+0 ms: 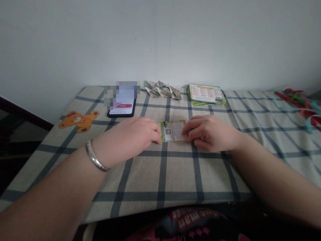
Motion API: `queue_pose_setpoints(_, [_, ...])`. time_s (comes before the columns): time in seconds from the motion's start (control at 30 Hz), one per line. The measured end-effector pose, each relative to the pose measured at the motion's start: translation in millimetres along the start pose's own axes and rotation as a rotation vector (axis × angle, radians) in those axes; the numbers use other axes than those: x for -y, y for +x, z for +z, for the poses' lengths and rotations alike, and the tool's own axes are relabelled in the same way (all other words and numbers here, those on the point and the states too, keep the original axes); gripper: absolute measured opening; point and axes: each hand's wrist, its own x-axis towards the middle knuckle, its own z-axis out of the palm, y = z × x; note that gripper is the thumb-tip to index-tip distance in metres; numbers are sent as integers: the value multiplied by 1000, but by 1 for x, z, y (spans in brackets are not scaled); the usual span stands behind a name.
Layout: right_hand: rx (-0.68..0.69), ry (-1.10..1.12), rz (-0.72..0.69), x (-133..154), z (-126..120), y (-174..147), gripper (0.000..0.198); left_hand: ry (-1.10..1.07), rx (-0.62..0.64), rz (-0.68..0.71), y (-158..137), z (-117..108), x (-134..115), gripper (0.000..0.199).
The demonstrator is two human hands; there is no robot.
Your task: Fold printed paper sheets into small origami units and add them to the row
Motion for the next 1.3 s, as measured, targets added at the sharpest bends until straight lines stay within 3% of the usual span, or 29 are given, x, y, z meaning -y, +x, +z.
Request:
queue_pose_setpoints(0.17, [-2, 34, -1, -3, -1, -2, 26, -27, -6, 17, 1, 0, 4, 26])
queue_pose_setpoints(0.53, [28, 120, -25, -9, -3, -3, 27, -74, 92, -107, 0, -5, 2, 30])
queue_pose_setpoints(0.77, [24, 128, -30, -11, -4, -5, 22, -95, 85, -123, -1, -4, 1, 31])
queue_pose_setpoints(0.93, [-34, 139, 6, -11, 0, -2, 19, -105, 10, -96, 1, -4, 0, 28])
queue_pose_setpoints(1.13, [-104, 43, 106, -11, 9, -1, 15, -8, -25, -83, 1, 2, -5, 14])
queue_pose_setpoints(1.3, [-111, -30, 72, -9, 14, 4, 28, 149, -55, -71, 4, 9, -13, 11])
